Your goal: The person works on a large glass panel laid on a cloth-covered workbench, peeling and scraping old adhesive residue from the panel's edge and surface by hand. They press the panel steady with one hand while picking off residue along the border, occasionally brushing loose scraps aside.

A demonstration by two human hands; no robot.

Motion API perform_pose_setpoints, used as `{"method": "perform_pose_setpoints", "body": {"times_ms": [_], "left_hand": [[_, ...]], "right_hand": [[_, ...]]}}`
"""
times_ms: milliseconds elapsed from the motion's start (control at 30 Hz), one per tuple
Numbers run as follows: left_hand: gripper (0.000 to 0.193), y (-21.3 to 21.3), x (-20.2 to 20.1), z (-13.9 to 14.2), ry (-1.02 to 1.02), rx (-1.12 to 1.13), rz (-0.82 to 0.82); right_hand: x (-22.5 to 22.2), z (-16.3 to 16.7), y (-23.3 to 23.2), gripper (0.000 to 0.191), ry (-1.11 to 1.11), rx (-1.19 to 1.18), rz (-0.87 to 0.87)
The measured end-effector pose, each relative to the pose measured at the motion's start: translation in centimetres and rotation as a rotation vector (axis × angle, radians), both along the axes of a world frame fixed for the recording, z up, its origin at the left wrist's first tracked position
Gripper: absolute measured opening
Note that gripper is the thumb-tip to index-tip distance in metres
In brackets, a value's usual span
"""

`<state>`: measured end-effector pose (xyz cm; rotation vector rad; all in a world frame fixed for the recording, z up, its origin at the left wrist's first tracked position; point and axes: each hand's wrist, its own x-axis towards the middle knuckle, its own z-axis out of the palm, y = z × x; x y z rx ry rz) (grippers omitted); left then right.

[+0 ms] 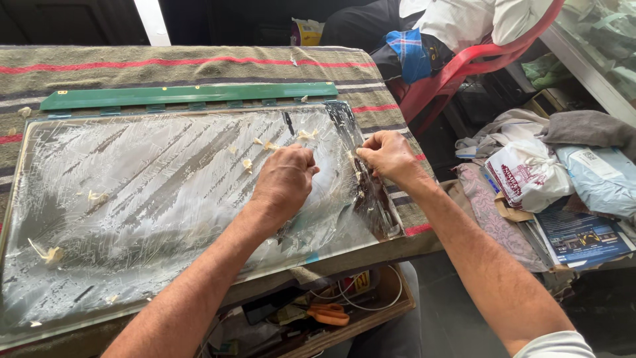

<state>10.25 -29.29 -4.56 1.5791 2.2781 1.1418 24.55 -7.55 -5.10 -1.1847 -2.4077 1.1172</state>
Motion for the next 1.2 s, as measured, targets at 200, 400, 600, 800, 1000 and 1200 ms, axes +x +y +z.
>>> {"method": "perform_pose_setpoints", "body": {"times_ms": [200, 400, 600, 800, 1000, 1200], "left_hand": [[0.009, -0.3, 0.0, -0.1, 0.031, 0.095, -0.024], [0.001, -0.4, -0.1, -0.3, 0.057, 0.116, -0.015], [0.016, -0.3, 0.3, -1.2, 0.159, 0.185, -0.028], [0.018, 0.2, 0.5, -1.4, 0.273, 0.014, -0.007], [0.015, 0.3, 0.9, -1.6, 0.366, -0.035, -0.040], [0.016, 0.1, 1.1, -1.6, 0.318, -0.021, -0.041]], "right_hand": [[-0.3, 0.7, -0.4, 0.020, -0.056, 0.008, 0.014], [-0.5, 1.0, -1.5, 0.024, -0.067, 0.066, 0.010], [-0.6, 0.4, -1.4, 0.025, -0.016, 0.178, 0.068], [-1.0, 0.8, -1.6, 0.026, -0.129, 0.307, 0.102], [-1.4, 1.6, -1.4, 0.027, -0.269, 0.327, 0.141], [-1.4, 1.2, -1.0, 0.029, -0.286, 0.396, 0.160]]}}
